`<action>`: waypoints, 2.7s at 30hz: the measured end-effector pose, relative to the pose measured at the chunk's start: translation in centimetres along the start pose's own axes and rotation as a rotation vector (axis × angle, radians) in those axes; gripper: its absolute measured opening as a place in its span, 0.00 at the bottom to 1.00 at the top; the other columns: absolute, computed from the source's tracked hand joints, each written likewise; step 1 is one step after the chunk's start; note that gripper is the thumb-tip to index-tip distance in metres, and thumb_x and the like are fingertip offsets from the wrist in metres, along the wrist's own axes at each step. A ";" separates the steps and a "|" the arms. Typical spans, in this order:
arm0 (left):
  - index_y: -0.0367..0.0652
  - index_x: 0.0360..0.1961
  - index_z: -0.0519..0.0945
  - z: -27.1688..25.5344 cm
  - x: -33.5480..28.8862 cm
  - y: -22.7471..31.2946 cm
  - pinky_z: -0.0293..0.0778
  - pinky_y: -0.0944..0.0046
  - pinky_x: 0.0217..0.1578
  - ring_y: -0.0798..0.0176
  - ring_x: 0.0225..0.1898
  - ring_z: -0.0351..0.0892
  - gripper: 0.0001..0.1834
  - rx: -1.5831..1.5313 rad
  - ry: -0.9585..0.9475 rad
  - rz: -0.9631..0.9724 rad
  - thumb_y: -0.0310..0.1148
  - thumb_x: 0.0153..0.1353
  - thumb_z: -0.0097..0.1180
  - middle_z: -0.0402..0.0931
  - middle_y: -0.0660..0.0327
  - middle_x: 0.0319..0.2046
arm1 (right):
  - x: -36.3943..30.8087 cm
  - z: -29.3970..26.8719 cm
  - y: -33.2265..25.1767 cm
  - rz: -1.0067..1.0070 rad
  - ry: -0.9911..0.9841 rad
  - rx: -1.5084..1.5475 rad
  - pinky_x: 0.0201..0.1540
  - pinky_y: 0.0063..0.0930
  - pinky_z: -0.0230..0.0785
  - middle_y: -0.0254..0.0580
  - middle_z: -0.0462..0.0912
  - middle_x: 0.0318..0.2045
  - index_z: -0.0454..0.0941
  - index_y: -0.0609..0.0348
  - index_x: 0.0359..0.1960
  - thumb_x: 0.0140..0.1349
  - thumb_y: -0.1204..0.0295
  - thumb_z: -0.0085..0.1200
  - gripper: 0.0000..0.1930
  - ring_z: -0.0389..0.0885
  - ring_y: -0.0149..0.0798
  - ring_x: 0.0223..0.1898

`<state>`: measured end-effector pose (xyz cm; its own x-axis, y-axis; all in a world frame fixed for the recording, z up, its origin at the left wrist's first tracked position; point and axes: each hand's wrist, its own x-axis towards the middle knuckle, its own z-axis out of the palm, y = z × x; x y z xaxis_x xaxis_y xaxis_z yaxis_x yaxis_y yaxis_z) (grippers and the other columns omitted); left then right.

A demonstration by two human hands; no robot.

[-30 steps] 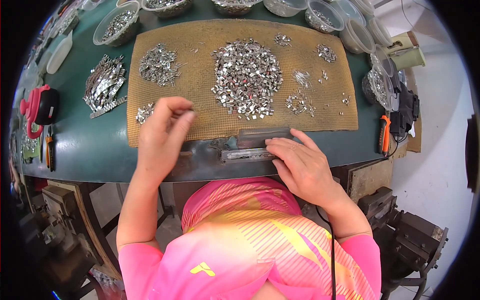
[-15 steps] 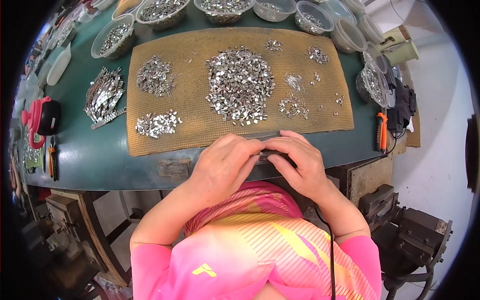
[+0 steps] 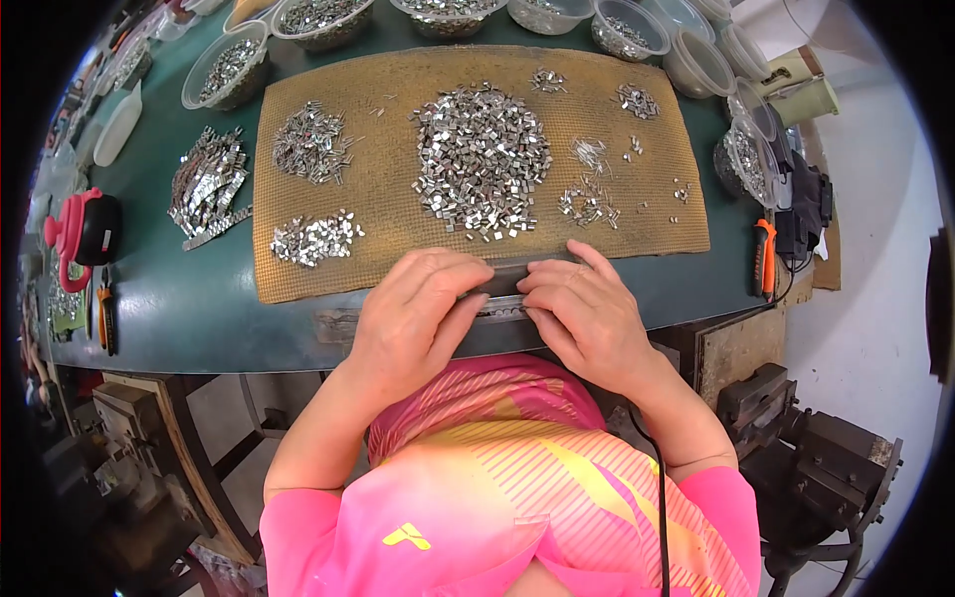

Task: The person picks up small metal clips by hand and places them into an alignment tool, then uses a manual press machine to process them.

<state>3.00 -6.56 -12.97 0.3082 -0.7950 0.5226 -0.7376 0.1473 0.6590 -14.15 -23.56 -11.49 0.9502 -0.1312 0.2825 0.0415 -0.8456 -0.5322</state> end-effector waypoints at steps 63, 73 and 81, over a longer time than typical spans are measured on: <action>0.42 0.45 0.82 23.0 15.3 12.6 0.77 0.54 0.43 0.51 0.42 0.77 0.17 -0.271 -0.771 0.929 0.36 0.57 0.71 0.76 0.58 0.37 | -26.7 -4.4 -9.6 1.113 0.996 -0.046 0.39 0.22 0.77 0.42 0.85 0.48 0.76 0.62 0.66 0.59 0.84 0.67 0.30 0.83 0.26 0.34; 0.43 0.49 0.83 32.1 14.8 19.5 0.76 0.54 0.47 0.51 0.43 0.76 0.20 -0.426 -0.813 1.072 0.39 0.58 0.72 0.78 0.58 0.41 | -32.7 -2.4 -11.9 1.357 1.276 -0.044 0.31 0.24 0.75 0.44 0.83 0.51 0.76 0.60 0.66 0.56 0.79 0.73 0.34 0.81 0.26 0.28; 0.44 0.49 0.82 30.4 13.8 18.4 0.76 0.51 0.47 0.47 0.44 0.76 0.17 -0.465 -0.691 0.890 0.35 0.60 0.70 0.76 0.55 0.41 | -29.1 -5.8 -10.1 1.175 0.745 -0.525 0.34 0.36 0.80 0.47 0.87 0.41 0.65 0.58 0.74 0.50 0.51 0.79 0.52 0.88 0.43 0.31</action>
<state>-24.60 -32.74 -10.06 -0.6845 -0.4340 0.5857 -0.1992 0.8843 0.4224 -43.98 -14.22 -9.64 -0.0194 -0.9452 0.3258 -0.8858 -0.1349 -0.4441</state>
